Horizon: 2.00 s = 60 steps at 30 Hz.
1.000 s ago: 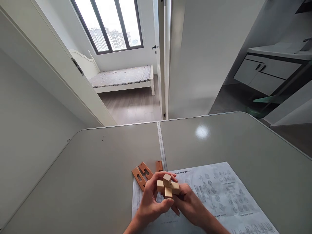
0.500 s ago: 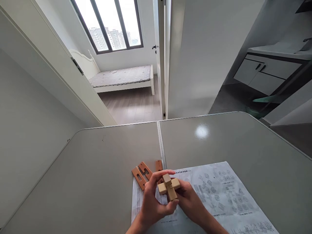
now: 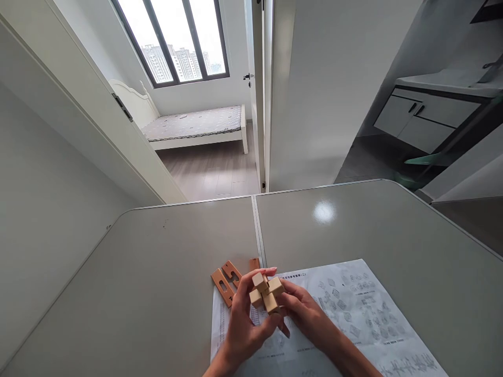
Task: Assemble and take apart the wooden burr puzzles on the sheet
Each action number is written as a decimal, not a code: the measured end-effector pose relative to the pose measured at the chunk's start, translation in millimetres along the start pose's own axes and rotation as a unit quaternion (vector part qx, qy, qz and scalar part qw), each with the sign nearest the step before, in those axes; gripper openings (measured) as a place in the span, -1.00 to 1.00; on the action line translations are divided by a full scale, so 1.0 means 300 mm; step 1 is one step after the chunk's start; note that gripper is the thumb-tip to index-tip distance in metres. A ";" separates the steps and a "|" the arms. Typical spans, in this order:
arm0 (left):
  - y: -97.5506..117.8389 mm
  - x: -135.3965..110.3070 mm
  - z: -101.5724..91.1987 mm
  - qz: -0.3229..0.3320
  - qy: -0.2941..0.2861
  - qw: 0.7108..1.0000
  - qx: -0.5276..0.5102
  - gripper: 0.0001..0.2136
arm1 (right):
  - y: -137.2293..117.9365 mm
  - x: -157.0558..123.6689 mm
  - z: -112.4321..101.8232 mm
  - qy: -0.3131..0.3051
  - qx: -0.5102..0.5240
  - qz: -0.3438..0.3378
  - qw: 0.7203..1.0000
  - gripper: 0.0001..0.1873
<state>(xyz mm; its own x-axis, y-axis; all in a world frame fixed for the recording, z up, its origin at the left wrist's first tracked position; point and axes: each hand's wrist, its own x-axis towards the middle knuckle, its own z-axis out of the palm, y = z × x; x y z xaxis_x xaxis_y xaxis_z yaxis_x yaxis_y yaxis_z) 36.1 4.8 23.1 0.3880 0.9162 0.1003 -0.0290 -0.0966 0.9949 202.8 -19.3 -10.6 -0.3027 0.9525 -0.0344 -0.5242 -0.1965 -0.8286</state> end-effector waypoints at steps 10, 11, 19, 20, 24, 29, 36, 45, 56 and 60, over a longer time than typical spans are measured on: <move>-0.011 -0.006 -0.007 0.005 -0.043 0.999 0.001 -0.40 | -0.003 0.002 0.003 -0.041 0.082 0.069 0.993 -0.62; -0.013 -0.005 -0.007 0.004 -0.046 0.999 -0.002 -0.40 | -0.005 0.001 0.004 -0.038 0.084 0.068 0.993 -0.62; -0.002 0.000 -0.001 0.019 -0.041 0.999 0.008 -0.42 | -0.005 -0.001 0.015 -0.007 0.121 0.050 0.991 -0.55; 0.000 0.000 0.000 0.025 -0.041 0.999 0.012 -0.41 | -0.009 -0.001 0.019 0.000 0.122 0.052 0.991 -0.53; 0.007 0.001 0.006 0.044 -0.037 0.998 0.027 -0.39 | -0.023 -0.002 0.036 0.011 0.132 0.052 0.990 -0.51; 0.002 0.002 0.010 0.048 -0.028 0.998 0.031 -0.39 | -0.024 -0.004 0.046 0.020 0.145 0.038 0.988 -0.55; -0.003 -0.002 0.008 0.034 -0.039 0.998 0.027 -0.38 | -0.031 -0.001 0.045 0.026 0.179 0.045 0.983 -0.61; -0.005 -0.001 0.015 0.049 -0.044 0.997 0.028 -0.39 | -0.007 0.000 0.026 0.018 0.222 0.055 0.973 -0.69; 0.014 -0.004 0.017 0.038 -0.048 0.998 0.030 -0.40 | -0.022 -0.003 0.033 0.026 0.226 0.073 0.971 -0.67; 0.012 -0.003 0.015 0.030 -0.046 0.998 0.030 -0.41 | -0.018 -0.005 0.032 0.040 0.220 0.081 0.971 -0.66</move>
<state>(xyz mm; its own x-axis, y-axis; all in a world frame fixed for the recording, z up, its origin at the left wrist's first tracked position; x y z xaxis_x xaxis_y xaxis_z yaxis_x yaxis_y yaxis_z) 39.8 2.0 26.4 0.4711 0.8684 0.1551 -0.0010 -0.1753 0.9845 198.6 -21.8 -0.6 -0.3567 0.9121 -0.2019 -0.7695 -0.4094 -0.4902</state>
